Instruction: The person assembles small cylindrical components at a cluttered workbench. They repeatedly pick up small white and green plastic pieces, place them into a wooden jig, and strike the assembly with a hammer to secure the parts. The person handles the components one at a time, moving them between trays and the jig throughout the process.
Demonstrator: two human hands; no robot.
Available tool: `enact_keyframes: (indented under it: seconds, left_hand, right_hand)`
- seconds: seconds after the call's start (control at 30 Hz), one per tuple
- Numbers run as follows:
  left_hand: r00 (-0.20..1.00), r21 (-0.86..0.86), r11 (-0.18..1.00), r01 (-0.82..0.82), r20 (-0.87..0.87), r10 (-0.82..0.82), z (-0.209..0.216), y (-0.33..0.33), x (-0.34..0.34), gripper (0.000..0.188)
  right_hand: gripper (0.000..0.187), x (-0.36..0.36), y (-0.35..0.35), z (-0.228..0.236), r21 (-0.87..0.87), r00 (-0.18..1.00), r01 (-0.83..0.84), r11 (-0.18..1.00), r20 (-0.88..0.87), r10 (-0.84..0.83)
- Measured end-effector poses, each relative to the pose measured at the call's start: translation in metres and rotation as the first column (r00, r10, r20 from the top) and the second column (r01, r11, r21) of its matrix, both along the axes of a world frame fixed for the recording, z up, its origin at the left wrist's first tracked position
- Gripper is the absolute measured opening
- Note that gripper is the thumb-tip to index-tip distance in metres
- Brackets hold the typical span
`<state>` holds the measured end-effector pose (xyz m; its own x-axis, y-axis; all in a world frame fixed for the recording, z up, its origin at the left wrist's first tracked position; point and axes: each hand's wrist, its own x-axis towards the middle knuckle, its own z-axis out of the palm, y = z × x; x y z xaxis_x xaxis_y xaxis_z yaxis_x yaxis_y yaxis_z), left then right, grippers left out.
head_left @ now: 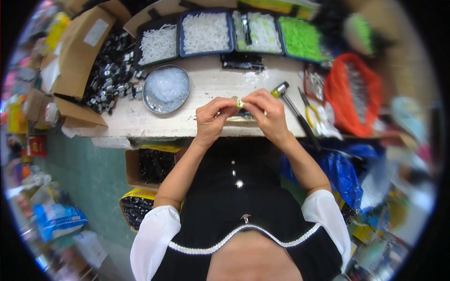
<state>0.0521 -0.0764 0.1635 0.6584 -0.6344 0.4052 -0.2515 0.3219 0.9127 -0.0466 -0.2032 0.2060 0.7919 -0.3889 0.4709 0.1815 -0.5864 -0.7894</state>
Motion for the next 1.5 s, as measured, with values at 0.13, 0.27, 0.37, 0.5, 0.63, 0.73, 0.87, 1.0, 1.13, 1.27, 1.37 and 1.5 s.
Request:
enact_keyframes:
  seconds: [0.13, 0.27, 0.37, 0.5, 0.63, 0.73, 0.87, 1.0, 1.13, 1.27, 1.37, 1.5]
  left_hand:
    - [0.986, 0.05, 0.998, -0.037, 0.166, 0.029, -0.002, 0.002, 0.001, 0.021]
    - [0.913, 0.137, 0.968, -0.208, 0.383, 0.142, 0.003, 0.004, 0.005, 0.021]
    - [0.839, 0.185, 0.94, -0.286, 0.523, 0.152, -0.003, 0.013, 0.008, 0.016]
    - [0.849, 0.264, 0.921, -0.285, 0.516, 0.115, -0.019, 0.012, 0.001, 0.01]
    - [0.851, 0.276, 0.916, -0.29, 0.512, 0.116, -0.031, 0.005, -0.001, 0.009]
    - [0.86, 0.281, 0.919, -0.276, 0.499, 0.106, -0.032, 0.003, -0.001, 0.009]
    - [0.863, 0.274, 0.925, -0.263, 0.496, 0.098, -0.033, 0.003, 0.0, 0.009]
    - [0.86, 0.272, 0.925, -0.267, 0.501, 0.101, -0.034, 0.003, 0.0, 0.009]
    - [0.859, 0.308, 0.915, -0.261, 0.506, 0.075, -0.032, 0.002, 0.002, 0.012]
    - [0.845, 0.362, 0.875, -0.32, 0.528, 0.09, -0.025, 0.0, -0.001, 0.017]
    - [0.823, 0.421, 0.843, -0.335, 0.566, 0.044, -0.024, 0.0, 0.0, 0.018]
    - [0.803, 0.421, 0.856, -0.3, 0.596, -0.012, -0.024, -0.005, 0.001, 0.015]
  right_hand:
    - [0.009, -0.007, 0.002, -0.002, -0.108, 0.998, -0.003, 0.994, -0.068, -0.004]
    - [0.007, -0.005, -0.004, -0.013, -0.376, 0.998, -0.01, 0.927, -0.066, -0.017]
    - [0.005, -0.005, -0.008, -0.026, -0.514, 0.989, -0.073, 0.855, -0.151, -0.006]
    - [0.004, 0.0, -0.011, -0.036, -0.607, 0.961, -0.168, 0.777, -0.276, -0.007]
    - [0.003, 0.008, -0.013, -0.037, -0.581, 0.928, -0.259, 0.771, -0.373, 0.031]
    - [0.002, 0.014, -0.012, -0.03, -0.571, 0.901, -0.312, 0.76, -0.432, 0.046]
    - [0.005, 0.026, -0.004, -0.023, -0.588, 0.823, -0.426, 0.688, -0.567, 0.025]
    - [0.009, 0.029, -0.017, -0.014, -0.464, 0.756, -0.498, 0.733, -0.646, 0.106]
    - [0.014, 0.005, -0.045, -0.012, -0.254, 0.853, -0.347, 0.903, -0.486, 0.191]
    - [0.015, -0.036, -0.108, 0.004, -0.33, 0.906, -0.004, 0.944, -0.402, -0.136]
    - [0.015, -0.078, -0.168, 0.018, -0.576, 0.868, 0.283, 0.767, -0.187, -0.46]
    - [0.025, -0.164, -0.272, 0.011, -0.892, 0.485, 0.364, 0.267, -0.063, -0.872]
